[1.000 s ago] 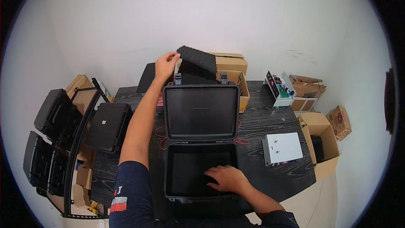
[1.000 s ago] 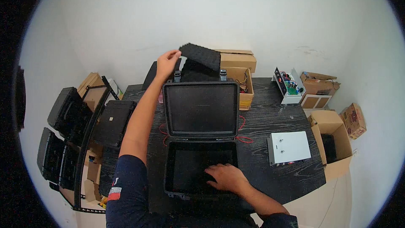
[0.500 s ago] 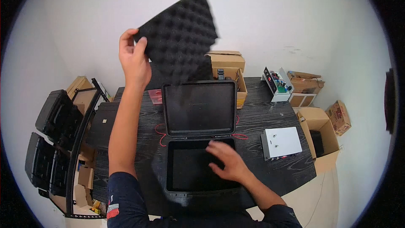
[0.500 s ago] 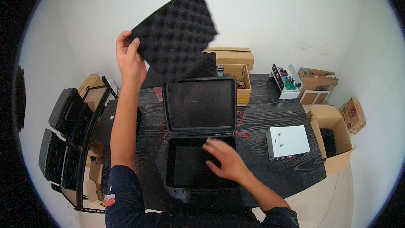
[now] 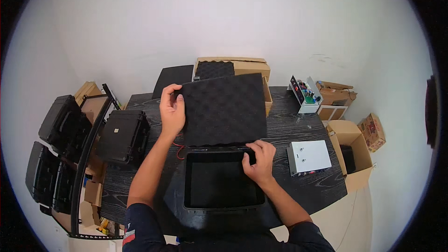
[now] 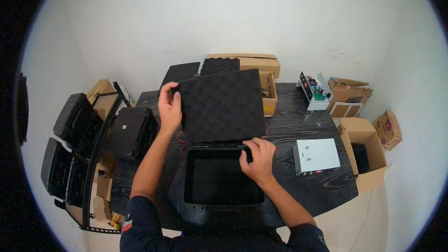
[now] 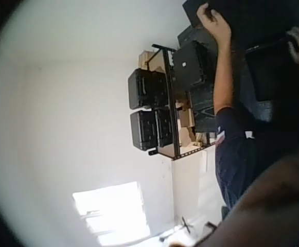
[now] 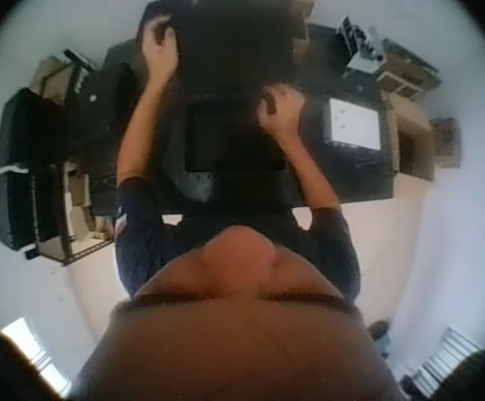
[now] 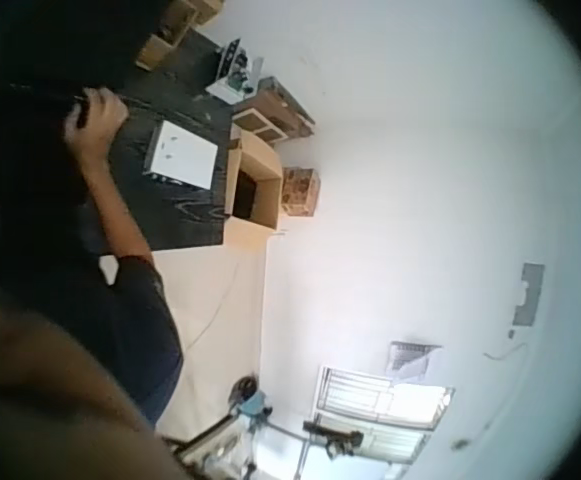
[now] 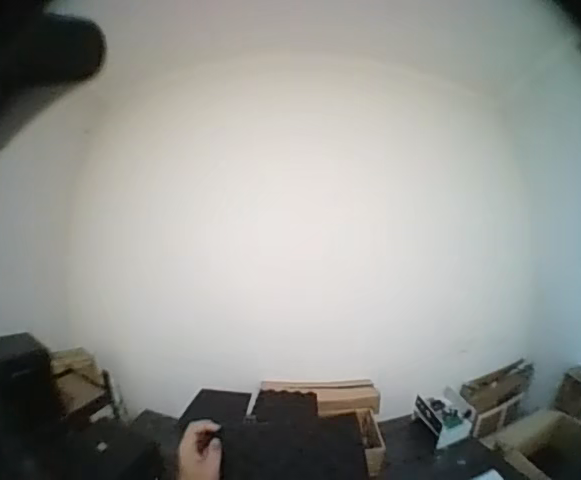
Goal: The person opens a black hard case and places a white rectangular electronic device inside. They then connect red and black wires to the device and place a black cable into the case. Finally, they close the case.
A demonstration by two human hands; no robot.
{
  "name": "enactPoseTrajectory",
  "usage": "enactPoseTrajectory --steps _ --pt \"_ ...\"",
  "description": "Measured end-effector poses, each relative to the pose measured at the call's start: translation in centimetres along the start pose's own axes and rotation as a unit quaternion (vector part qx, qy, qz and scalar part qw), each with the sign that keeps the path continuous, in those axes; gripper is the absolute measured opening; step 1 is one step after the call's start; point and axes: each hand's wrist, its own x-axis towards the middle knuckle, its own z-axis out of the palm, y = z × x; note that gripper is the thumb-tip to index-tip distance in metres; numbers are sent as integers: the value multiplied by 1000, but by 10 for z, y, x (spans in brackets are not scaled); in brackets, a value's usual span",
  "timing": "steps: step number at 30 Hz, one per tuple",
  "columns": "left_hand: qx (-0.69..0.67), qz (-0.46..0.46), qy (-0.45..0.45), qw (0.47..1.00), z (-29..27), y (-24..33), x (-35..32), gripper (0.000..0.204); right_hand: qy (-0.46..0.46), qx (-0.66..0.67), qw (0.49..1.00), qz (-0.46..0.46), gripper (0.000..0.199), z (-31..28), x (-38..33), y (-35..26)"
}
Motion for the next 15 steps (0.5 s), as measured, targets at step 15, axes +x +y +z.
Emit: enactPoseTrajectory --steps 15 --pt "391 48 -173 903 0 -26 -53 95 -205 -50 976 43 51 7 5 -5"
